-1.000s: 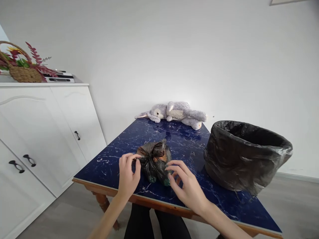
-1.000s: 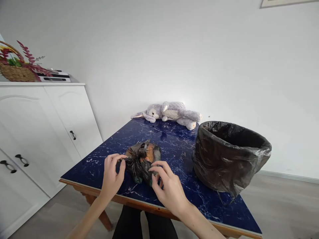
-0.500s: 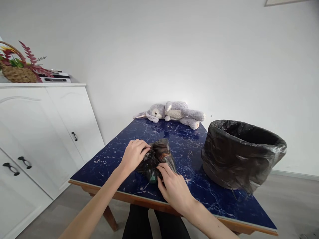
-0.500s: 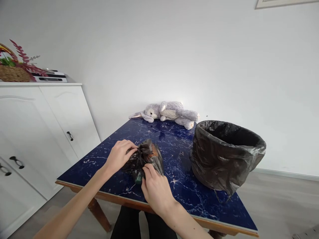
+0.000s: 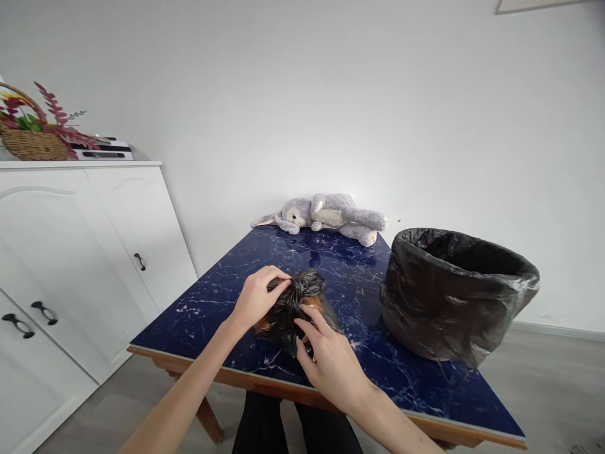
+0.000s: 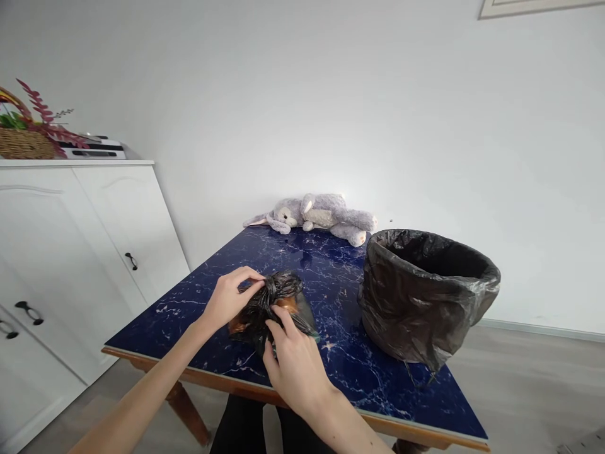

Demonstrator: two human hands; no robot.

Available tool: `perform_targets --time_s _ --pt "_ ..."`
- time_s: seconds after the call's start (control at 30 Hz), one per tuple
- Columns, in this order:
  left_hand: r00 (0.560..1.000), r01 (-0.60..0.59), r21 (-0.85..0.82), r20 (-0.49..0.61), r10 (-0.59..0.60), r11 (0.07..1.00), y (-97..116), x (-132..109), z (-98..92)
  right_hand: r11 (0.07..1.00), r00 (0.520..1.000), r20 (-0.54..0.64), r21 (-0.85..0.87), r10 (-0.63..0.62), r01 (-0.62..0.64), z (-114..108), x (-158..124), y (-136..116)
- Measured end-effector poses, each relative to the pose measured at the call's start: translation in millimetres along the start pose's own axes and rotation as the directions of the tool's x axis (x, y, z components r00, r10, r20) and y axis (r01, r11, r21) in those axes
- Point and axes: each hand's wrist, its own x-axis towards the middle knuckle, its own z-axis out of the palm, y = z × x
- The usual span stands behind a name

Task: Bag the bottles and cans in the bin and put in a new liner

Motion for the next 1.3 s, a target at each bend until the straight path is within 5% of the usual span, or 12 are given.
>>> perform_targets --time_s 0.2,0.37,0.5,0.63,0.7,0.8,0.87,1.07,1.3 --pt "0.998 0.027 0.18 -0.068 -0.015 0.983 -20.3 -10.5 -20.9 0.991 0.994 -0.047 0.084 -0.097 0.101 -16.5 -30.5 14.9" --pt "0.954 0.25 0.158 -0.21 -0.215 0.955 -43.4 -17.4 -39.2 0.974 0.972 -0.069 -0.02 -0.225 0.224 -36.3 -67.8 39.0" --pt "0.922 0.35 0.084 -0.204 -0.328 0.933 -41.4 -19.8 -42.4 0.976 0.977 -0.041 -0.076 -0.209 0.206 -41.0 -82.1 46.6" --pt "0.951 0.101 0.167 -0.307 -0.045 0.981 -5.8 -42.6 -37.4 0.997 0.996 -0.054 0.001 -0.072 0.072 -44.1 -86.3 33.3" --pt "0.984 -0.114 0.178 -0.117 0.136 0.977 15.6 -59.1 -32.8 0.996 0.995 -0.07 0.043 -0.078 0.081 -46.0 -83.5 22.0" --pt "0.922 -0.331 0.15 0.26 0.286 0.932 36.7 -77.3 -23.3 0.994 0.994 -0.06 0.042 -0.096 0.098 -44.4 -71.8 9.5" --pt "0.901 -0.342 0.188 0.343 0.265 0.921 40.4 -81.5 -15.7 0.998 0.998 -0.012 0.025 -0.06 0.06 -38.5 -61.5 8.2" --pt "0.904 -0.353 0.245 0.339 0.261 0.903 29.6 -78.4 -1.3 0.999 0.989 0.143 -0.042 0.026 -0.02 -20.8 -50.6 23.5" --pt "0.891 -0.395 0.171 0.31 0.331 0.903 34.7 -97.1 -14.0 0.998 0.965 0.26 0.063 -0.036 0.02 -40.8 -75.7 16.6"
